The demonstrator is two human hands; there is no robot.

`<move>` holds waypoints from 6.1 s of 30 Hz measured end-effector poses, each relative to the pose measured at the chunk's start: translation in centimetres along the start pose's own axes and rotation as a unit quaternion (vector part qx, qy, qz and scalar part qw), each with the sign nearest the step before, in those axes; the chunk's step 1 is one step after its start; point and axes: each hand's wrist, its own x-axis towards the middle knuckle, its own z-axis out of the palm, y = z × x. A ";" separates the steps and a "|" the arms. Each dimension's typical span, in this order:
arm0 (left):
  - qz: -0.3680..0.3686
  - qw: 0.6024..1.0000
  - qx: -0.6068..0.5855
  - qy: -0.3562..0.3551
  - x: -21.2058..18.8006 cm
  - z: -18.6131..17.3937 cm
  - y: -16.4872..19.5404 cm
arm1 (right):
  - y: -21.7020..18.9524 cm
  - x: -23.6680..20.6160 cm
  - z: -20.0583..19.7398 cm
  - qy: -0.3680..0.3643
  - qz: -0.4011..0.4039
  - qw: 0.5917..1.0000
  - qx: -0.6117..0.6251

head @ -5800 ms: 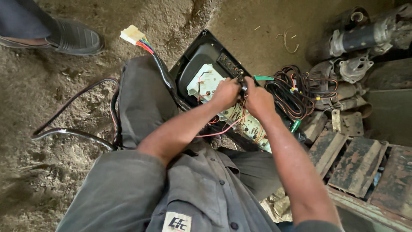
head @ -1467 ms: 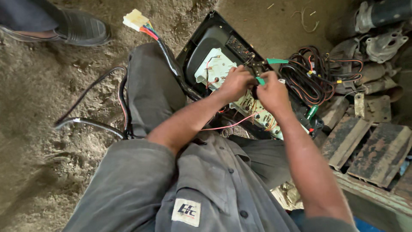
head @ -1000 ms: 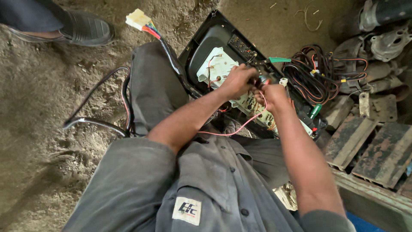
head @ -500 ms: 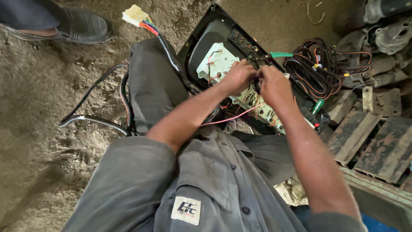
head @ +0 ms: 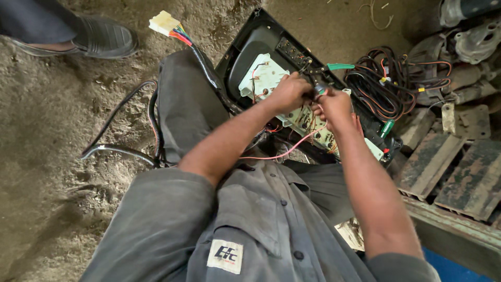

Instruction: The person sits on the floor and works on an open electronics panel, stripping wire ends with pliers and connecting them to terminals. They repeatedly twist and secure wires while occasionally gesturing toward a nearby person.

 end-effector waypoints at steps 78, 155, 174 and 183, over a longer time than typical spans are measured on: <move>-0.124 0.958 0.205 0.156 4.9 -11.1 -3.2 | 7.1 -8.2 4.2 0.020 -0.029 0.999 0.034; -0.462 0.809 -0.363 -0.007 -15.8 -2.9 7.2 | 12.2 0.9 -13.7 0.236 -0.121 0.863 -0.430; -0.465 0.770 -0.437 -0.005 -16.1 -3.5 6.8 | 15.4 -16.3 3.0 -0.177 -0.071 0.978 -0.080; -0.467 0.754 -0.461 -0.019 -17.0 -2.4 5.7 | 14.5 -14.8 4.1 -0.186 -0.244 0.944 -0.118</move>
